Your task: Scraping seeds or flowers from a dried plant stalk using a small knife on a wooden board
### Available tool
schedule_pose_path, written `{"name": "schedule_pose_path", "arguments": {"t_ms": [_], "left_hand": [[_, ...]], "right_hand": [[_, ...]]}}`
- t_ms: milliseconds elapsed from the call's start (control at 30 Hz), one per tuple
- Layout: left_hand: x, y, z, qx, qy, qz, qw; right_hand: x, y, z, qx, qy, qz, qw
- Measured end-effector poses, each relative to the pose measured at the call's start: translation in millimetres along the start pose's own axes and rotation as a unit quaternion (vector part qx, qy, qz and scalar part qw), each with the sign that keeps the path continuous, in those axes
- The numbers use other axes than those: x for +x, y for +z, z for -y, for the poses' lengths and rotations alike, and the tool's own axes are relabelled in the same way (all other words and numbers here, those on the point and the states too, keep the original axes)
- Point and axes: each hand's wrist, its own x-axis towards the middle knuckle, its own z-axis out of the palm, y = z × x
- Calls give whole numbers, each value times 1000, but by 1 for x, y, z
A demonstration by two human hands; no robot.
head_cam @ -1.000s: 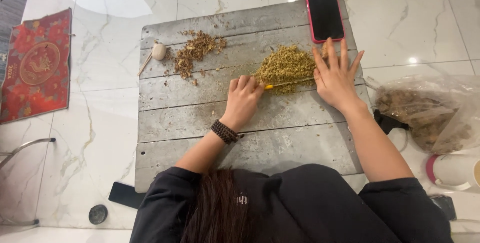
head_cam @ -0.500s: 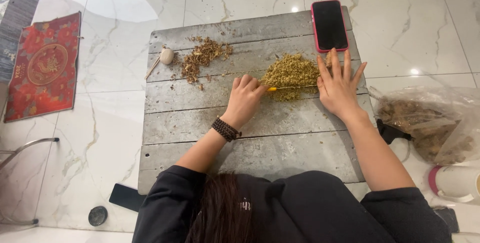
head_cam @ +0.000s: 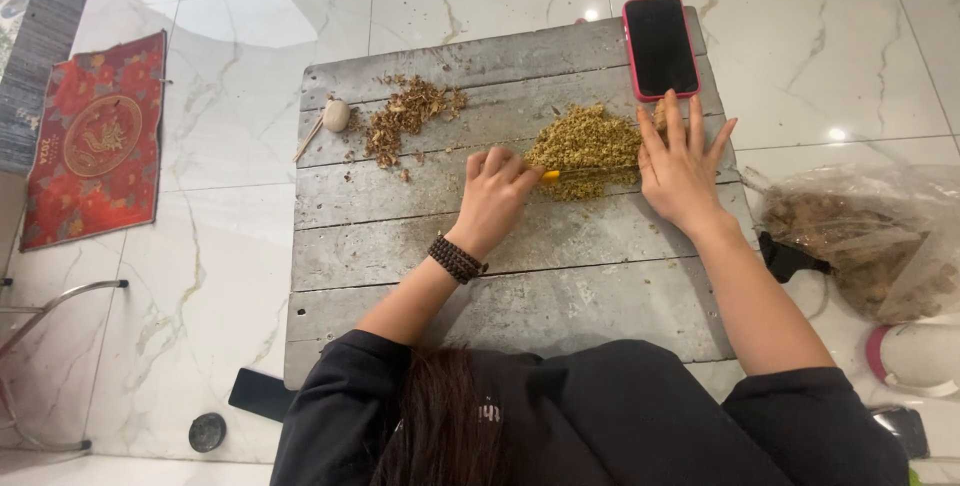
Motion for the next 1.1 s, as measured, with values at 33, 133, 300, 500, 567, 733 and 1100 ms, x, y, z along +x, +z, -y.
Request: {"name": "schedule_pose_path", "arguments": {"t_ms": [33, 133, 300, 500, 567, 733, 1100], "left_hand": [[1, -2, -3, -6, -5, -24, 1000], [-4, -1, -3, -20, -11, -36, 999], [-3, 9, -1, -8, -15, -18, 1000], [2, -1, -1, -24, -12, -3, 1000], [3, -2, -3, -8, -9, -38, 999], [-2, 7, 0, -30, -12, -41, 999], [-11, 14, 5, -33, -16, -44, 998]], "right_hand": [[-2, -2, 3, 2, 1, 1, 1000], [-2, -6, 6, 0, 11, 13, 1000], [0, -1, 6, -5, 15, 8, 1000], [-3, -1, 7, -9, 8, 6, 1000], [2, 3, 8, 7, -13, -20, 1000], [4, 1, 1, -10, -7, -9, 1000], [3, 5, 7, -4, 19, 18, 1000]]}}
